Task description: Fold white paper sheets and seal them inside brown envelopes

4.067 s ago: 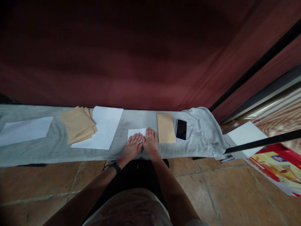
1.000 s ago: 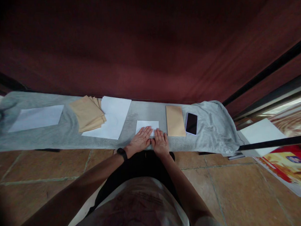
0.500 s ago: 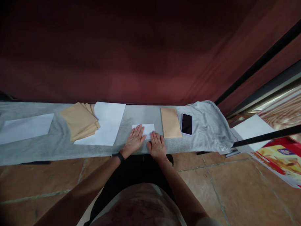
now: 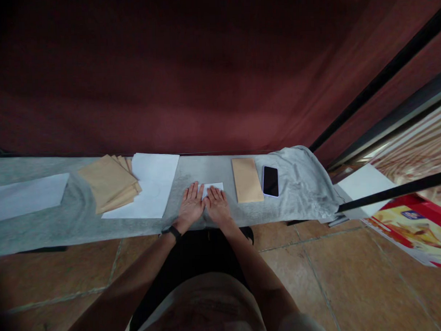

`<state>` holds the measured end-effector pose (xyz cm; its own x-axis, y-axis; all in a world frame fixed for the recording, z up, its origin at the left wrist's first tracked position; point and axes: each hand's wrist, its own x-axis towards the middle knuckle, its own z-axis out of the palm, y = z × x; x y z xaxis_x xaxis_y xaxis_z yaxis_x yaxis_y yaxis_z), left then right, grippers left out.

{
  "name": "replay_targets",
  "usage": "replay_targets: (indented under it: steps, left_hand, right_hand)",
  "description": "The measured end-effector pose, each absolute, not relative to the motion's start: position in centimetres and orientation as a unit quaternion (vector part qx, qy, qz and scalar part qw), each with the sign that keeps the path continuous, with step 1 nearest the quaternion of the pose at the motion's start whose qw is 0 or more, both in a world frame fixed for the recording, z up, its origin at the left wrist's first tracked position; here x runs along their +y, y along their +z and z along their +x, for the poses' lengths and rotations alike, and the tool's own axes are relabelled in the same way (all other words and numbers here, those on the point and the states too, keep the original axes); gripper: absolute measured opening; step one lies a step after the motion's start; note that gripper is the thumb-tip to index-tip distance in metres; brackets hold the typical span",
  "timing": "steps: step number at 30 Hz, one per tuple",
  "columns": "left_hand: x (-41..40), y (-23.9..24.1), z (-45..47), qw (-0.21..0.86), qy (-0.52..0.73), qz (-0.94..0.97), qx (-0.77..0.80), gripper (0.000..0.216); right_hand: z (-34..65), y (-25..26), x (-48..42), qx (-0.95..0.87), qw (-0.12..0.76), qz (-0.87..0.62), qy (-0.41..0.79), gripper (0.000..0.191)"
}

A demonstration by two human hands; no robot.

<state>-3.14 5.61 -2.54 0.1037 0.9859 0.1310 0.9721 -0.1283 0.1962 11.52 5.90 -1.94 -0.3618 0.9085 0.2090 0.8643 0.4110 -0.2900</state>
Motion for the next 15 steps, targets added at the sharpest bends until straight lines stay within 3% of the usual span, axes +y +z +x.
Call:
replay_targets:
  steps: [5,15]
  left_hand:
    - [5.8,-1.9,-3.0,0.046,0.067,0.723,0.686,0.061]
    - [5.7,-1.8,-4.0,0.032,0.092,0.682,0.725,0.064]
  right_hand:
    - [11.9,-3.0,6.6,-0.814,0.185,-0.55,0.035,0.054]
    - [13.5,-3.7,6.8,-0.789,0.21,-0.578,0.003,0.058]
